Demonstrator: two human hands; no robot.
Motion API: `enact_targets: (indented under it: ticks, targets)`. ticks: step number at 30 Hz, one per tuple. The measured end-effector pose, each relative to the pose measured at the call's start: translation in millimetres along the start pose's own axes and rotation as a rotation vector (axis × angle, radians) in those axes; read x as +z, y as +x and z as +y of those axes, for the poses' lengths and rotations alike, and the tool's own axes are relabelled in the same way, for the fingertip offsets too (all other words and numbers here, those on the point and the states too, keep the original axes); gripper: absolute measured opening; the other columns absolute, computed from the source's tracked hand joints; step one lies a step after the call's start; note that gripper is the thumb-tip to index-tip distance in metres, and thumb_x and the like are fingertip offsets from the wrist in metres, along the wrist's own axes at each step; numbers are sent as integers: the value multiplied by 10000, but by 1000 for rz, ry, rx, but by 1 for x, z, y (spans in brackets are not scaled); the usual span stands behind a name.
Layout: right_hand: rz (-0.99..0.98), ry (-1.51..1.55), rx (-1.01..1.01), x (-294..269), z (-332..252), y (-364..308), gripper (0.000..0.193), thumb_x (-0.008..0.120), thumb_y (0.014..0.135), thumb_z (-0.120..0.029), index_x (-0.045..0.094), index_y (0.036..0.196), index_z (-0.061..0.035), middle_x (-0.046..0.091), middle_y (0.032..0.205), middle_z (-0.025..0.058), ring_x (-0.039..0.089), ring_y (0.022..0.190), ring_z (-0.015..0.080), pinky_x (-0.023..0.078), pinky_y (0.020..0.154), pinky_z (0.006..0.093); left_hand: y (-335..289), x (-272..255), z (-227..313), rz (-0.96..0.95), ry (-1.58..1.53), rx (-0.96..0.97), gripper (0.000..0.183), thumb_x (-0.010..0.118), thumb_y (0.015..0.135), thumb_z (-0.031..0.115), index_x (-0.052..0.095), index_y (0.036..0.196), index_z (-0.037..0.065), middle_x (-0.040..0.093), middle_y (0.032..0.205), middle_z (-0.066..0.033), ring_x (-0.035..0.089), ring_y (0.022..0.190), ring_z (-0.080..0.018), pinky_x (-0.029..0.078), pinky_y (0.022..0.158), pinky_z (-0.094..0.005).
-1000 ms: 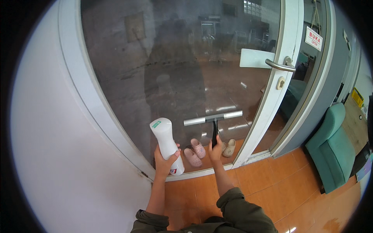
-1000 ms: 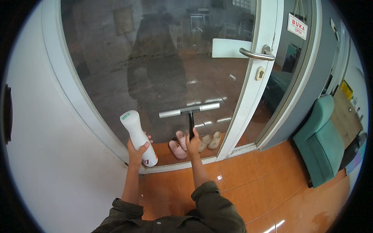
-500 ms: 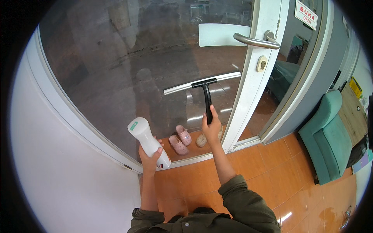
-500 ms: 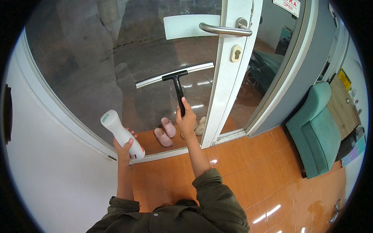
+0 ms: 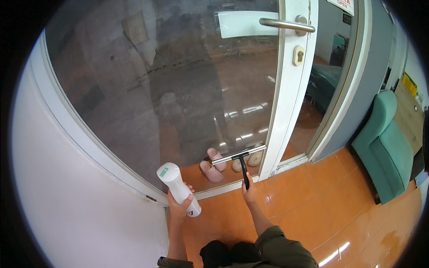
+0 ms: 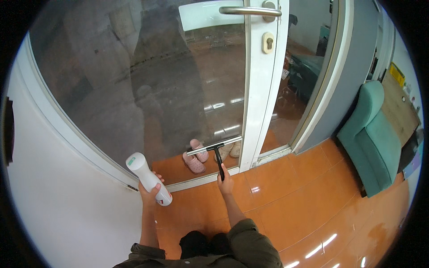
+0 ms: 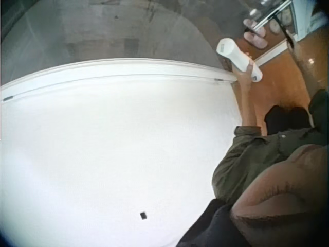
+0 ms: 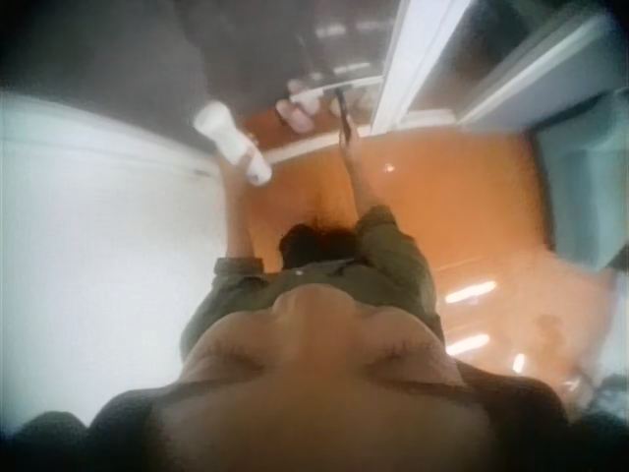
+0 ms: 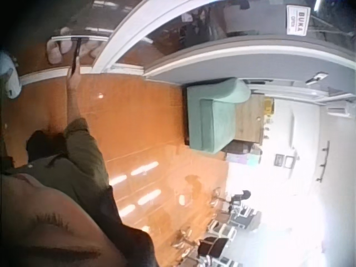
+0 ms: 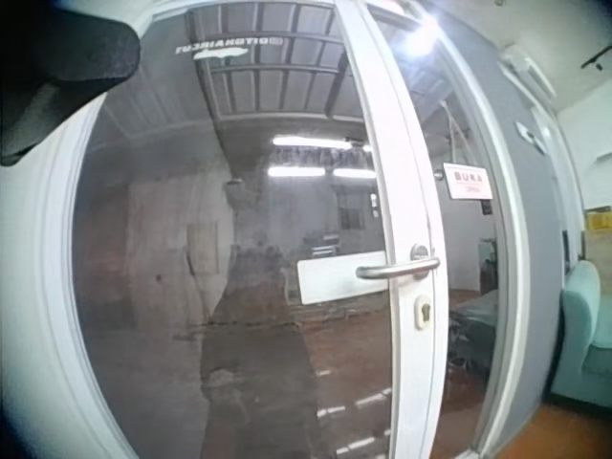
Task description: The person cleans a glass door by spraying it with a cleaning solution and wiping it with a squeegee tool.
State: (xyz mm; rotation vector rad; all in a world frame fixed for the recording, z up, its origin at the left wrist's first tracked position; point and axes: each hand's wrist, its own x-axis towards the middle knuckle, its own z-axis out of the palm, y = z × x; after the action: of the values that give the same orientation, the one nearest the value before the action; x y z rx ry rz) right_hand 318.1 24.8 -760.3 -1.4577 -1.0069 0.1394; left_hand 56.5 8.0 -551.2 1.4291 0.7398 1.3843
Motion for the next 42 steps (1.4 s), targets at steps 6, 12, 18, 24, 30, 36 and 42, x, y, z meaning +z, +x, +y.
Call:
enact_targets:
  ticks: [6, 12, 18, 24, 30, 36, 42]
  targets:
    - [92, 142, -213, 16, -85, 13, 445, 565, 868, -132, 452, 1297, -91, 622, 1024, 210, 626, 874, 350, 491, 726, 394, -57, -25, -36, -5, 12, -24, 487, 682, 689, 125, 463, 1107, 10, 584, 949, -114, 598, 877, -211, 484, 805, -355]
    - [-396, 511, 125, 3, -160, -95, 470, 420, 949, -151, 257, 1381, -66, 517, 1144, 186, 532, 1080, 262, 420, 898, 345, -113, -38, -36, -247, 56, -68, 618, 716, 664, 250, 466, 1178, 16, 478, 1266, -145, 488, 1137, -245, 394, 944, -380]
    - [-675, 704, 87, -10, -174, -224, 425, 435, 926, -61, 246, 1305, -93, 424, 1229, 140, 444, 1138, 222, 398, 936, 341, -179, -58, -29, -407, -17, -210, 716, 751, 612, 255, 449, 1219, 26, 502, 1160, -98, 508, 1060, -207, 408, 910, -356]
    - [-868, 600, 33, -31, -153, -268, 423, 464, 895, -45, 319, 1291, -78, 412, 1235, 136, 441, 1152, 256, 369, 972, 370, -233, -63, -21, -314, 37, -271, 753, 750, 602, 324, 472, 1226, 8, 404, 1276, -144, 424, 1187, -275, 358, 974, -399]
    - [-484, 817, -119, -46, -216, -276, 548, 625, 803, -135, 381, 1279, -15, 445, 1185, 135, 457, 1127, 261, 360, 962, 374, -256, -79, -16, -194, 229, -116, 683, 745, 588, 387, 558, 1159, 62, 472, 1203, -180, 401, 1176, -342, 341, 975, -437]
    - [-674, 694, 99, -41, -266, -282, 603, 748, 689, -137, 460, 1197, 14, 475, 1187, 138, 502, 1069, 233, 397, 917, 347, -275, -101, -25, -195, 492, -20, 703, 749, 581, 381, 551, 1174, 60, 448, 1220, -230, 385, 1159, -384, 306, 993, -465]
    - [-608, 727, 174, -24, -264, -297, 479, 714, 679, -127, 526, 1089, 36, 596, 1015, 141, 583, 932, 222, 452, 820, 350, -296, -105, -4, -114, 637, 40, 827, 779, 597, 344, 441, 1299, 68, 454, 1192, -234, 361, 1167, -372, 283, 999, -451]
